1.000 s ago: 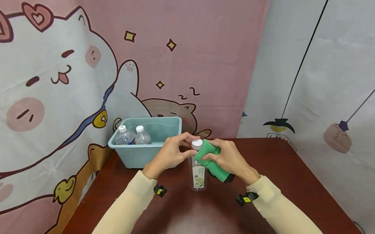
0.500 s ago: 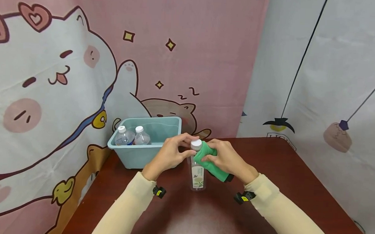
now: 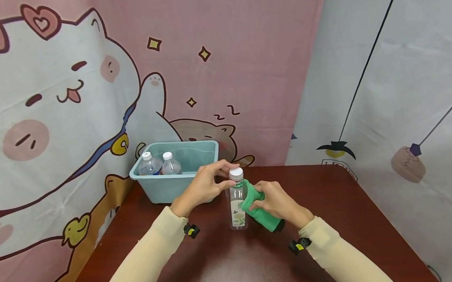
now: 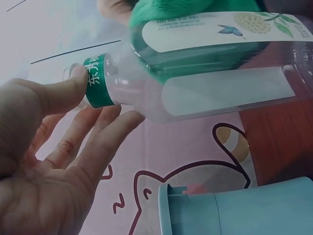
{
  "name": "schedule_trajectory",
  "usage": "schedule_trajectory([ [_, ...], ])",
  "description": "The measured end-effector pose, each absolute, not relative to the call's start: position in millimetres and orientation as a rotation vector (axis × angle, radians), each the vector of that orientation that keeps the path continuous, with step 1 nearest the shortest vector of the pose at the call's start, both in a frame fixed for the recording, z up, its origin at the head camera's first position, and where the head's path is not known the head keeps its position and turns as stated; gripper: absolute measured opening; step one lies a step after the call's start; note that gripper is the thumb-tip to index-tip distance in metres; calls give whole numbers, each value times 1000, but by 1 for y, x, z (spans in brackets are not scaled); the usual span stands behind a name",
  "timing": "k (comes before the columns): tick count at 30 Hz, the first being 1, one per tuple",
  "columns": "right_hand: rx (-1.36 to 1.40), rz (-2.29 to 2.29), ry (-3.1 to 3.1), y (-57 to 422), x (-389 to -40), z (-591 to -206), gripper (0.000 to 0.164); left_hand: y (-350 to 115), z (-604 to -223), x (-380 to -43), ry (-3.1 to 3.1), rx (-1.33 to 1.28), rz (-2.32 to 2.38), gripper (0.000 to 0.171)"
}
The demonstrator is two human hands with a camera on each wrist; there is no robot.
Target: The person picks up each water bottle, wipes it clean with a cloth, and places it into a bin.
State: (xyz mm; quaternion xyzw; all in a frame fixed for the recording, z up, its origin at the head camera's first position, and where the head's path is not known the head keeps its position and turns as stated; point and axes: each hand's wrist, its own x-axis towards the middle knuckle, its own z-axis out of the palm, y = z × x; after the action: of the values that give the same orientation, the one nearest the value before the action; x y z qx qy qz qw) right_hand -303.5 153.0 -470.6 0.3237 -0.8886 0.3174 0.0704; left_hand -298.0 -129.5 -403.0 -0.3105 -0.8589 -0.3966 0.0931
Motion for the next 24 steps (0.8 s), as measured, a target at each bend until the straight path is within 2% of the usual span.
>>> schedule_trajectory([
  [15,1115,982,-2827,148,-310,-524,19,-126,-401,-297,-2542,-925,-1140,45],
  [21,1118,1091,-2827,151,-307,-529,14,-124,-400,-295,-2558,-921,-1128,44],
  [24,1120,1129,-2812,153,-308,-529,18,-124,-400,-295,-2561,-920,-1129,45],
])
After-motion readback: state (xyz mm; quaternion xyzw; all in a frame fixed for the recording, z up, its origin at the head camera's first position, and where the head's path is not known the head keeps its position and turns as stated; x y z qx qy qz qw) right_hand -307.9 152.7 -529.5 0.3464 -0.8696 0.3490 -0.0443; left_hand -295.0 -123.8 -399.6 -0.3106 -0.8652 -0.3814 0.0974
